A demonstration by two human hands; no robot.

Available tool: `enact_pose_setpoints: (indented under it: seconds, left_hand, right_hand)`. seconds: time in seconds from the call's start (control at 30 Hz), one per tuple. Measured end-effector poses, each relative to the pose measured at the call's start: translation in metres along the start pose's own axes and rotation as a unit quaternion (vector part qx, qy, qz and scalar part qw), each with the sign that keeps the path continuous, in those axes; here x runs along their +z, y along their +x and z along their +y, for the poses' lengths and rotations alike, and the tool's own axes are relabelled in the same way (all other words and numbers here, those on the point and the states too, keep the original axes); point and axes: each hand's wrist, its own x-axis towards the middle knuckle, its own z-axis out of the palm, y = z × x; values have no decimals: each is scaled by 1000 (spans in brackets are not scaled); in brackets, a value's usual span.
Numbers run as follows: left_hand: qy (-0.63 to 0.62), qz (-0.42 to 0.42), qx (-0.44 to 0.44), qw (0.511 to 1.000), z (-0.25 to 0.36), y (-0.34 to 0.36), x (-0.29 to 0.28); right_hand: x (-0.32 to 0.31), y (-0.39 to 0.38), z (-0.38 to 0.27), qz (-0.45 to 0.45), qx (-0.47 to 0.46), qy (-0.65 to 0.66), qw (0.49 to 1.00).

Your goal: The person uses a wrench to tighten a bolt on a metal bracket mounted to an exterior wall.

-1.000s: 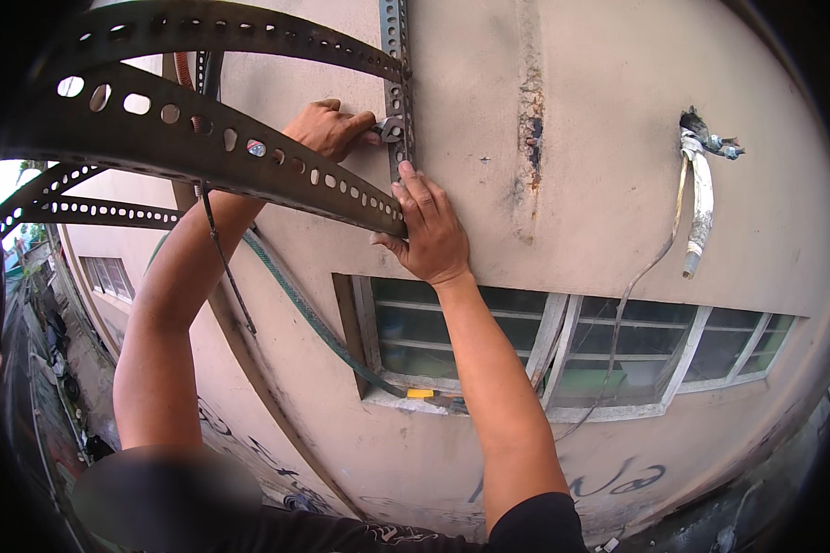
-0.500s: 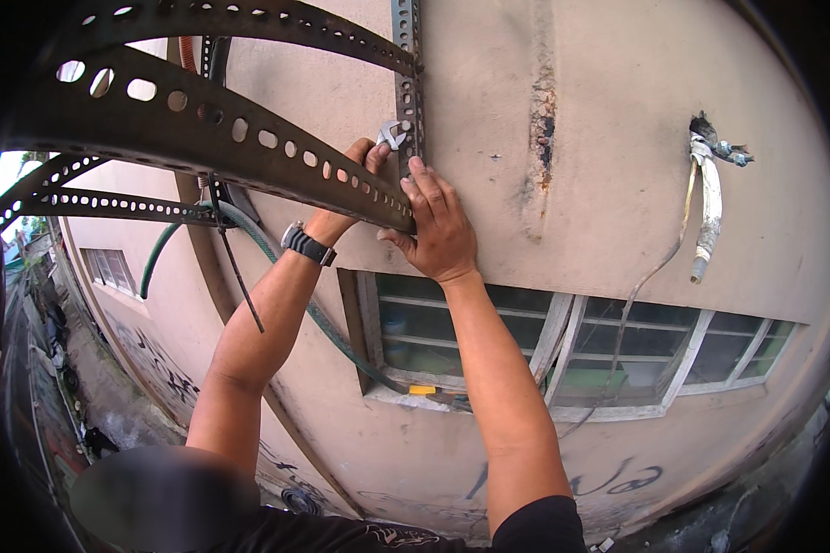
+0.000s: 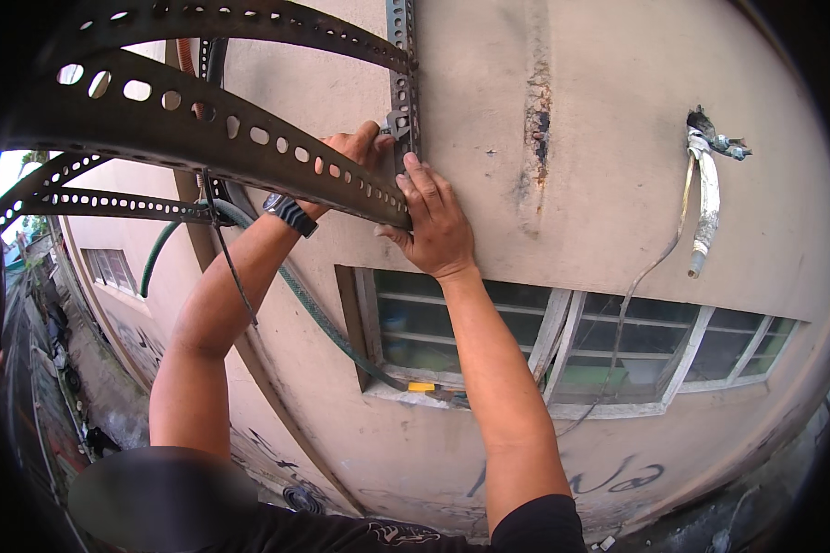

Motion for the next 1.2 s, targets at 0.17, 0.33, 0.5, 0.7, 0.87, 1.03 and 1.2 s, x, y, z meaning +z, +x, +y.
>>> enact_pose_setpoints:
  seconds: [0.17,0.33,0.5,0.7,0.87,1.03,1.2]
  left_hand:
    - [103,-79,202,971,-52,29,-35]
    - [-1,14,117,993,-20,21,-26]
    - [5,121,46,992,-39,-21,-3]
    - [-190,65,-96,975,15,-54,0]
    - [-203,44,-85,974,21,-63,1]
    - [-198,23,-114,973,24,-68,4]
    - [-155,99,-112,977,17,-69,8]
  right_hand:
    - [5,1,-6,-5,6,10,1000]
    - [-3,0,6,-5,6,-10,1000]
    - [1,5,-5,0,-2,-1,1000]
    - [-1,2,3,8,1,-11,1000]
    - [2,1,-2,2,7,6,1000]
    - [3,2,-2,11,2,6,1000]
    - [2,-1,0,2,4,-2,1000]
